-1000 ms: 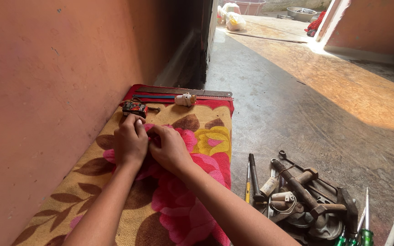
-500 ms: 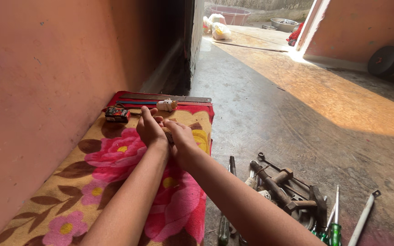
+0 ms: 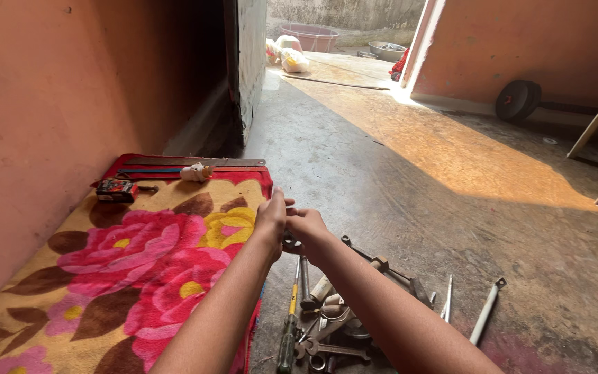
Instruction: The person picks up various tools and hardware parts from a floral mat and the floor, then places them into a red toolbox. The person handles items one at a time, including a metal ring, a hammer, and a screwdriver, and arranges them inside the toolbox.
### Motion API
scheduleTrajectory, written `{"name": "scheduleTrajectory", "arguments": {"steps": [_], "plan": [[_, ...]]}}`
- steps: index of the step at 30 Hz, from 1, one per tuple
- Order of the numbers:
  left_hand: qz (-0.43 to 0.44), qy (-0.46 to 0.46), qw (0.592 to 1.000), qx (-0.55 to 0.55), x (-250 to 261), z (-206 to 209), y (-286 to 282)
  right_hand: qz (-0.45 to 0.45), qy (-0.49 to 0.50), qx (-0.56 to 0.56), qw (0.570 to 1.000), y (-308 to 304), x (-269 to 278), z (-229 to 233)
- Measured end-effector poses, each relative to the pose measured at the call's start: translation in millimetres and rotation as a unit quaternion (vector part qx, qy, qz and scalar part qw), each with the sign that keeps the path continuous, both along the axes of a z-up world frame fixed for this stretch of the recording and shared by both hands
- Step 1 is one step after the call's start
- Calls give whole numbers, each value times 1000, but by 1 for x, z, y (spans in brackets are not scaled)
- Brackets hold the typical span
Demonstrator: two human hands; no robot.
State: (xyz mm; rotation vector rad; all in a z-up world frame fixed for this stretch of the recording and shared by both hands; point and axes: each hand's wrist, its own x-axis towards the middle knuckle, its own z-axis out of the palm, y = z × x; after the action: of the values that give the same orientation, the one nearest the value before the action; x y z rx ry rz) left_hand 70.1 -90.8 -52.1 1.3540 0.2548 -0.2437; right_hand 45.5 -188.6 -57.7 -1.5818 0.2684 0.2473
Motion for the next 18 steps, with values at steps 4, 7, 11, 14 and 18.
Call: {"name": "scheduleTrajectory", "arguments": {"steps": [4, 7, 11, 14, 18], "plan": [[-148, 78, 984, 59, -11, -12, -20, 92, 72, -123, 985, -41, -7, -11], [-207, 113, 964, 120, -13, -20, -21, 138, 101, -244, 955, -59, -4, -25], [-225, 100, 951, 186, -14, -32, -15, 196, 66, -414, 886, -75, 3, -40], [-209, 89, 951, 212, -14, -35, -6, 215, 36, -466, 857, -73, 5, -46], [-175, 17, 968, 180, -4, -22, 19, 192, -38, -462, 865, -54, 6, -38]]}}
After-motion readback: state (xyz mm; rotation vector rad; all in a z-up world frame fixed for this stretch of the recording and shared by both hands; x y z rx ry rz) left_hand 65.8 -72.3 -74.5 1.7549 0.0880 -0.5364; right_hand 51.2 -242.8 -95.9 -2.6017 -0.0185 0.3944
